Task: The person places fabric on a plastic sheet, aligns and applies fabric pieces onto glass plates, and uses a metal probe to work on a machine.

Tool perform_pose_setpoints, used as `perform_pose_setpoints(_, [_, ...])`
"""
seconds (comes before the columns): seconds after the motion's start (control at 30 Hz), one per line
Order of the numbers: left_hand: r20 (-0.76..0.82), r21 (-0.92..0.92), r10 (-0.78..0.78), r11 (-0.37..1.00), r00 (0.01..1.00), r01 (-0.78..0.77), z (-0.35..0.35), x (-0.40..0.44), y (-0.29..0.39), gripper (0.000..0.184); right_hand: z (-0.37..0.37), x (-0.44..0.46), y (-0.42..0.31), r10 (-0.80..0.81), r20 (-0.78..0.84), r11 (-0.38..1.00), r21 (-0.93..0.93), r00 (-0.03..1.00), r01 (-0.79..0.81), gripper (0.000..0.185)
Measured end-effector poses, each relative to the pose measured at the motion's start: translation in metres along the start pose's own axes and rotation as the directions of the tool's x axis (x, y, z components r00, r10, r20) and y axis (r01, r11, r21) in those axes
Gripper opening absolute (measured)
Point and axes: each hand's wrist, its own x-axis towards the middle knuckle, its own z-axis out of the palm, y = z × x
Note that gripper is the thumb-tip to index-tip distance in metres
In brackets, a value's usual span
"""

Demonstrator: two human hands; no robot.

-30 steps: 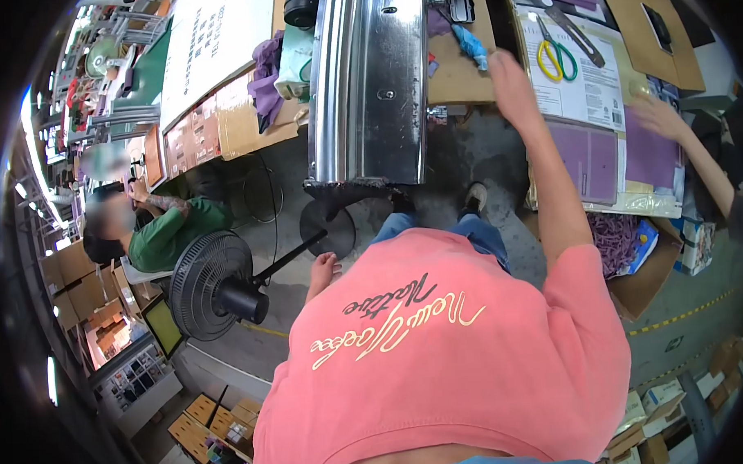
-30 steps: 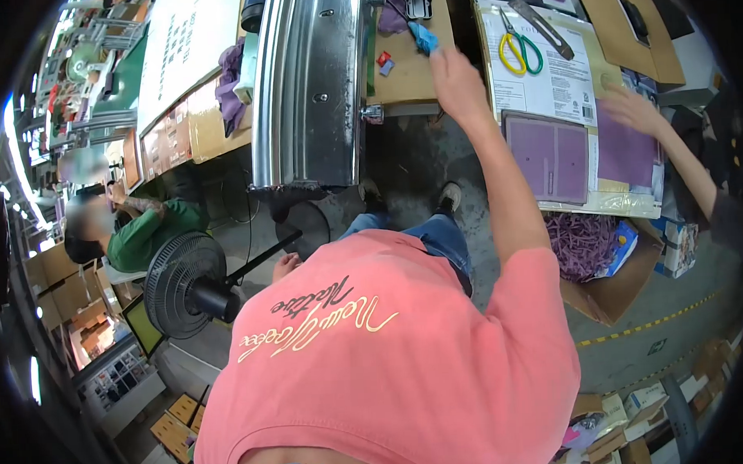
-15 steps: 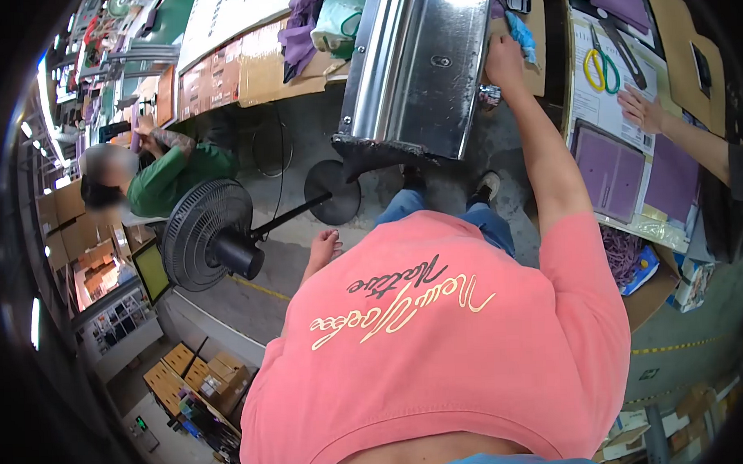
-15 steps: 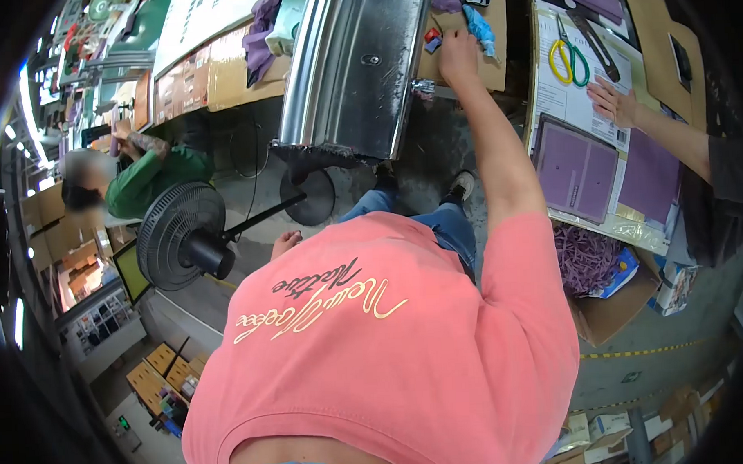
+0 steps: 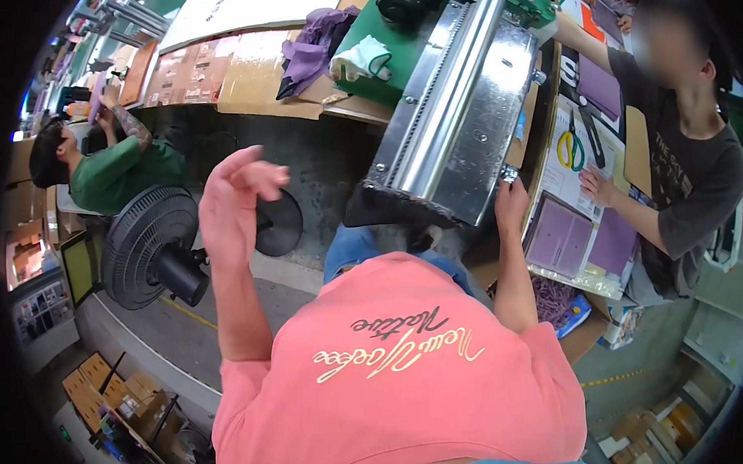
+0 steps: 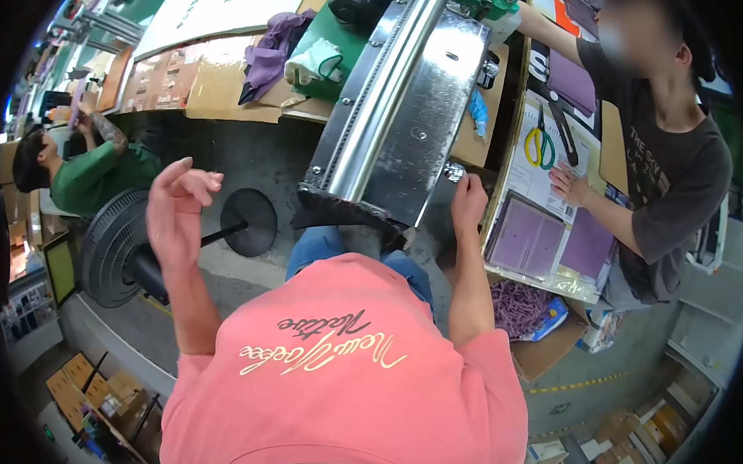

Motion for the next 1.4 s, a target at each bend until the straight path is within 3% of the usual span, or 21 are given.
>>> perform_pose_setpoints(0.07, [0.49, 0.12, 0.302, 0.906, 0.818, -0.406, 0.041, 0.004, 0.043, 0.028, -0.013, -0.018, -0.011, 0.166, 0.055, 0.985, 0.037, 0.985, -0.168, 0.038])
perform_pose_setpoints(0.1, [0.581, -0.439, 0.541, 0.837, 0.608, -0.326, 0.059, 0.01, 0.039, 0.019, -0.018, -0.028, -0.021, 0.25, 0.064, 0.961, 0.109, 0.966, -0.255, 0.04])
perform_pose_setpoints(0.27, [0.518, -0.31, 0.383, 0.917, 0.765, -0.25, -0.006, 0.021, 0.034, 0.019, -0.03, -0.054, -0.05, 0.247, 0.001, 0.958, 0.149, 0.969, -0.244, 0.04])
perform_pose_setpoints(0.33, [0.671, -0.62, 0.654, 0.753, 0.35, -0.22, 0.035, 0.038, 0.056, 0.013, -0.03, -0.057, -0.055, 0.237, -0.04, 0.963, 0.141, 0.971, -0.23, 0.039])
perform_pose_setpoints(0.37, [0.494, -0.632, 0.678, 0.71, 0.544, -0.311, 0.057, 0.013, 0.06, 0.012, -0.029, -0.059, -0.055, 0.229, -0.062, 0.966, 0.137, 0.972, -0.219, 0.038])
perform_pose_setpoints(0.4, [0.547, -0.69, 0.656, 0.705, 0.52, -0.163, 0.063, 0.006, 0.056, 0.013, -0.028, -0.065, -0.054, 0.224, -0.082, 0.968, 0.132, 0.971, -0.213, 0.038])
perform_pose_setpoints(0.43, [0.599, -0.726, 0.638, 0.688, 0.484, -0.008, 0.065, 0.005, 0.054, 0.014, -0.027, -0.07, -0.052, 0.221, -0.104, 0.97, 0.128, 0.97, -0.207, 0.037])
perform_pose_setpoints(0.5, [0.712, -0.659, 0.672, 0.739, 0.204, -0.138, 0.049, 0.027, 0.062, 0.012, -0.016, -0.076, -0.019, 0.045, -0.18, 0.997, 0.07, 0.983, -0.033, 0.033])
perform_pose_setpoints(0.53, [0.71, -0.672, 0.68, 0.732, 0.183, -0.11, 0.042, 0.032, 0.059, 0.012, -0.018, -0.079, -0.023, 0.065, -0.21, 0.996, 0.069, 0.975, -0.051, 0.033])
perform_pose_setpoints(0.6, [0.766, -0.549, 0.585, 0.811, 0.267, -0.204, 0.036, 0.038, 0.047, 0.011, -0.035, -0.087, -0.028, 0.365, -0.075, 0.926, 0.132, 0.928, -0.353, 0.028])
perform_pose_setpoints(0.67, [0.87, -0.377, 0.417, 0.907, 0.262, -0.189, 0.007, 0.062, 0.032, 0.02, -0.061, -0.085, -0.001, 0.428, -0.101, 0.903, 0.103, 0.898, -0.418, 0.026])
perform_pose_setpoints(0.7, [0.677, -0.343, 0.315, 0.935, 0.666, -0.093, -0.002, 0.048, 0.021, 0.025, -0.076, -0.086, 0.019, 0.46, -0.137, 0.887, 0.113, 0.877, -0.448, 0.026])
perform_pose_setpoints(0.73, [0.355, -0.328, 0.108, 0.944, 0.929, 0.015, -0.014, 0.027, 0.003, 0.031, -0.092, -0.083, 0.041, 0.308, -0.288, 0.945, -0.019, 0.907, -0.327, 0.026])
perform_pose_setpoints(0.77, [0.106, -0.303, -0.084, 0.946, 0.991, 0.113, -0.035, 0.019, -0.022, 0.041, -0.107, -0.079, 0.062, 0.127, -0.398, 0.962, -0.175, 0.908, -0.211, 0.027])
perform_pose_setpoints(0.83, [-0.257, -0.434, -0.438, 0.849, 0.862, 0.301, -0.058, -0.006, -0.073, 0.03, -0.137, -0.07, 0.091, 0.141, -0.499, 0.958, -0.15, 0.855, -0.246, 0.031])
perform_pose_setpoints(0.87, [-0.26, -0.424, -0.438, 0.852, 0.86, 0.306, -0.081, -0.023, -0.095, 0.03, -0.151, -0.064, 0.109, 0.151, -0.493, 0.957, -0.144, 0.857, -0.252, 0.031])
perform_pose_setpoints(0.97, [-0.245, -0.352, -0.864, 0.503, 0.441, 0.789, -0.103, -0.111, -0.211, 0.014, -0.18, -0.048, 0.165, 0.092, -0.509, 0.869, -0.38, 0.856, -0.318, 0.035])
perform_pose_setpoints(1.07, [-0.051, -0.03, -0.925, 0.377, 0.375, 0.926, 0.042, -0.134, -0.213, 0.042, -0.193, -0.033, 0.215, 0.042, -0.465, 0.844, -0.458, 0.884, -0.281, 0.035])
perform_pose_setpoints(1.17, [0.32, 0.43, -0.777, 0.629, 0.542, 0.648, 0.166, -0.134, -0.227, 0.051, -0.207, -0.019, 0.251, 0.119, -0.296, 0.904, -0.363, 0.948, -0.227, 0.03])
perform_pose_setpoints(1.23, [0.527, 0.657, -0.472, 0.754, 0.707, 0.014, 0.223, -0.142, -0.287, 0.053, -0.211, -0.019, 0.245, 0.118, -0.284, 0.912, -0.348, 0.952, -0.217, 0.029])
perform_pose_setpoints(1.4, [0.487, 0.791, -0.587, 0.611, 0.647, -0.041, 0.318, -0.162, -0.316, 0.059, -0.207, -0.025, 0.229, 0.058, -0.32, 0.946, -0.284, 0.946, -0.154, 0.027])
